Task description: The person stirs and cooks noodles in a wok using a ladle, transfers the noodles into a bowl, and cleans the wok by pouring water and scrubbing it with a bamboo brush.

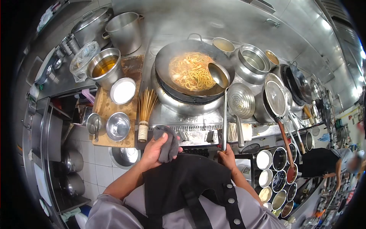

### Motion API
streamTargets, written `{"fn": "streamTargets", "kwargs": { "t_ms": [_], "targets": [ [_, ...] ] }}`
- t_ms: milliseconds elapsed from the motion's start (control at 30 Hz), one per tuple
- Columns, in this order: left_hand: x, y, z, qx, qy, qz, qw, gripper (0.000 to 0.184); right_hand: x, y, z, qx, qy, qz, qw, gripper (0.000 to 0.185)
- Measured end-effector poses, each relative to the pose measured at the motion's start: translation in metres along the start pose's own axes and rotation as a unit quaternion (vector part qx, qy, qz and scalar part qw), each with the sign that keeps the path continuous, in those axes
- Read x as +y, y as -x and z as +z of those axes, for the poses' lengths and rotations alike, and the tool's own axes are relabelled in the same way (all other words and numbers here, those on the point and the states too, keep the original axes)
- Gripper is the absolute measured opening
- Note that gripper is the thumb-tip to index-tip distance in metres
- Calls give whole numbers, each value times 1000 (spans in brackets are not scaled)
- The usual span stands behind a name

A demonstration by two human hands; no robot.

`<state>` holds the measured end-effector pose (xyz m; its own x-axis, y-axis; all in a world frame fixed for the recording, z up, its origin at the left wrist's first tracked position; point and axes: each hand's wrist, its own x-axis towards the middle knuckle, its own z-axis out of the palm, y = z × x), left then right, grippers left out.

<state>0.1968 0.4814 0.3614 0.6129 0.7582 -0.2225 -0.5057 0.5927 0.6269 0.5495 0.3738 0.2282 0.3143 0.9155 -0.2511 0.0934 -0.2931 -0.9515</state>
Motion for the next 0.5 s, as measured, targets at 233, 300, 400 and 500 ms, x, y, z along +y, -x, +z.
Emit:
{"fn": "streamTargets", "kwargs": {
  "t_ms": [233,300,400,500],
  "targets": [
    [7,14,-4,71,-40,-58,995,39,10,-2,35,7,-95,44,994,24],
    [10,14,0,80,-57,-64,993,39,13,-8,43,4,-89,11,996,26],
    [6,10,7,83,-60,-28,994,39,-2,0,33,-37,-138,47,989,25],
    [3,10,20,94,-61,-8,994,38,-37,6,8,-15,-127,5,992,26]
  ]
}}
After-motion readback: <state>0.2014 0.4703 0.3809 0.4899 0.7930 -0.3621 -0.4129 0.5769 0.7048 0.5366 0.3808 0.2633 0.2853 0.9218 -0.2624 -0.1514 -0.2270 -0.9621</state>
